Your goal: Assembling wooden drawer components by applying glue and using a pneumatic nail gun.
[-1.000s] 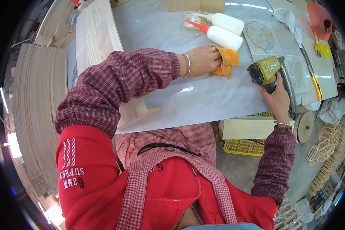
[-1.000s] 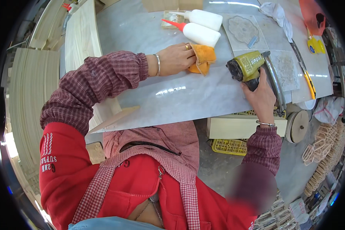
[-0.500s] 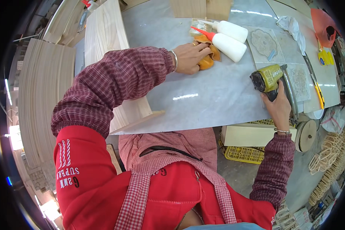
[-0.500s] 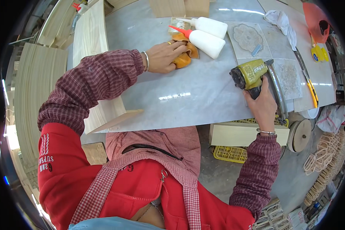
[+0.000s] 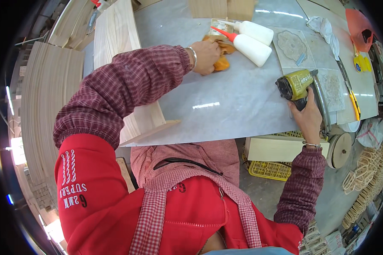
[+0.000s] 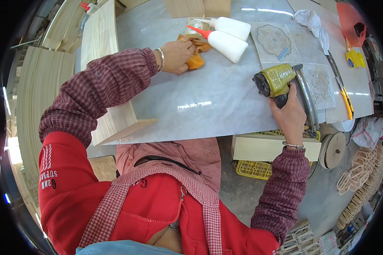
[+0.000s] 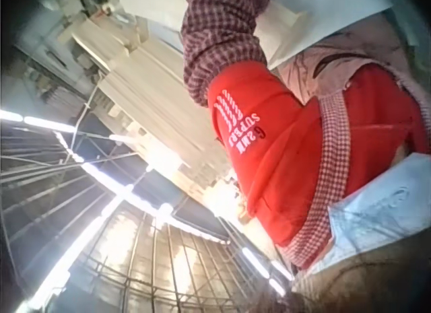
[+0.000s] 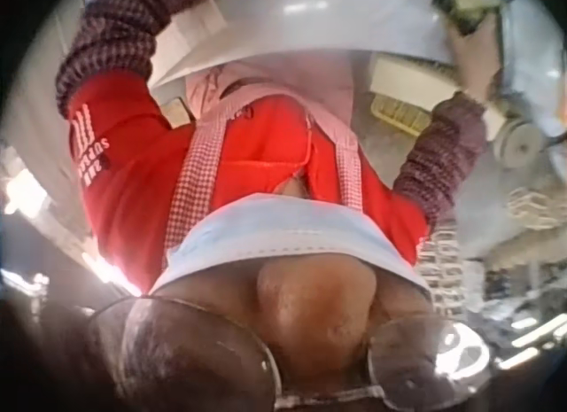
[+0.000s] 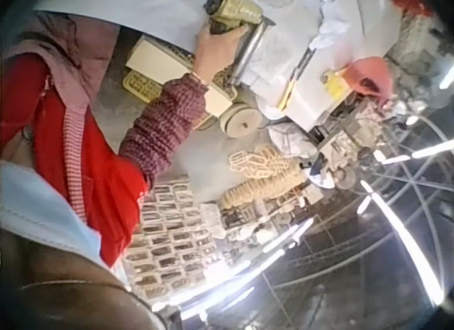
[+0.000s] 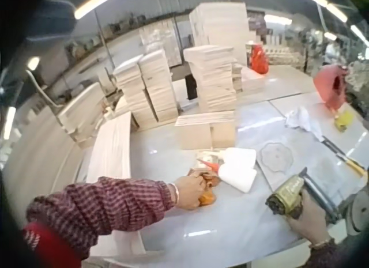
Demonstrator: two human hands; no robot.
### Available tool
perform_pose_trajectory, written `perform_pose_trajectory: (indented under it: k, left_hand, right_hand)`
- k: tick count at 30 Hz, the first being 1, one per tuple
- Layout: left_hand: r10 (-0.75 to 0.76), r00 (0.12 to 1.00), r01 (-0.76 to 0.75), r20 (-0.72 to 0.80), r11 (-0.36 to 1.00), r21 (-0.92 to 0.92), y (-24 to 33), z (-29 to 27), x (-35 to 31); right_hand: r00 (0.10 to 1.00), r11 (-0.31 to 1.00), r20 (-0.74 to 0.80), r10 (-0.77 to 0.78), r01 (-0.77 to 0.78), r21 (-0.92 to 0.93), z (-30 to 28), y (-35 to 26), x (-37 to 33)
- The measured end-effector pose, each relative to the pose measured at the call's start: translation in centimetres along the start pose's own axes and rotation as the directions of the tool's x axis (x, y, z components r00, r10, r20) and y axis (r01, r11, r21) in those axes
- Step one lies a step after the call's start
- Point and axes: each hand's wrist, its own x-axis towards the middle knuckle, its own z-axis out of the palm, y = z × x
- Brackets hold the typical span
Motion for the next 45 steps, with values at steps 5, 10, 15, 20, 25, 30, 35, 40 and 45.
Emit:
perform_pose_trajectory:
  k: [5,10,15,20,25,30,35,40,45]
  left_hand:
    - [-0.067,0.882,0.133,0.467,0.985,-0.111,-2.0,-1.0,-2.9]
    - [-0.208,0.890,0.341,0.405,0.895,-0.289,-2.3,-2.0,-4.1]
    - [-0.358,0.930,0.353,0.080,0.814,-0.462,-4.8,-5.0,-3.6]
    - [-0.562,0.786,0.029,-0.258,0.450,-0.893,-8.1,-11.2,-13.6]
    - [-0.724,0.626,-0.063,-0.291,0.325,-0.944,-8.2,-9.1,-30.2]
    - [-0.986,0.137,0.495,0.094,-0.014,-0.869,-0.8,-3.3,-41.8]
    - [-0.968,0.115,0.731,0.223,-0.069,-0.678,3.5,5.7,-46.5]
    - [-0.905,0.020,0.927,0.425,-0.143,-0.347,1.9,7.3,-44.5]
    - [-0.967,0.255,0.948,-0.020,0.254,-0.192,1.3,15.6,-45.7]
  right_hand:
    - [1.000,1.000,-0.009,0.000,0.000,-0.016,-0.2,0.4,-0.2]
    - [0.998,0.999,0.046,0.044,-0.045,0.005,-0.7,-0.1,-0.2]
    - [0.999,0.999,0.024,0.033,-0.033,0.012,0.1,0.6,-0.2]
    - [0.991,0.974,-0.078,-0.110,0.091,-0.208,1.6,1.7,0.6]
    - [0.983,0.976,-0.131,-0.127,0.101,-0.193,1.2,2.4,0.1]
    - [0.948,0.941,-0.202,-0.246,0.183,-0.286,0.1,1.2,0.2]
    - [0.925,0.952,-0.231,-0.300,0.276,-0.132,-1.5,-4.0,0.2]
    - [0.957,0.936,0.010,-0.291,0.283,0.210,-2.2,-10.4,-0.8]
    - [0.952,0.908,0.164,-0.259,0.181,0.378,-3.0,-18.1,-1.8]
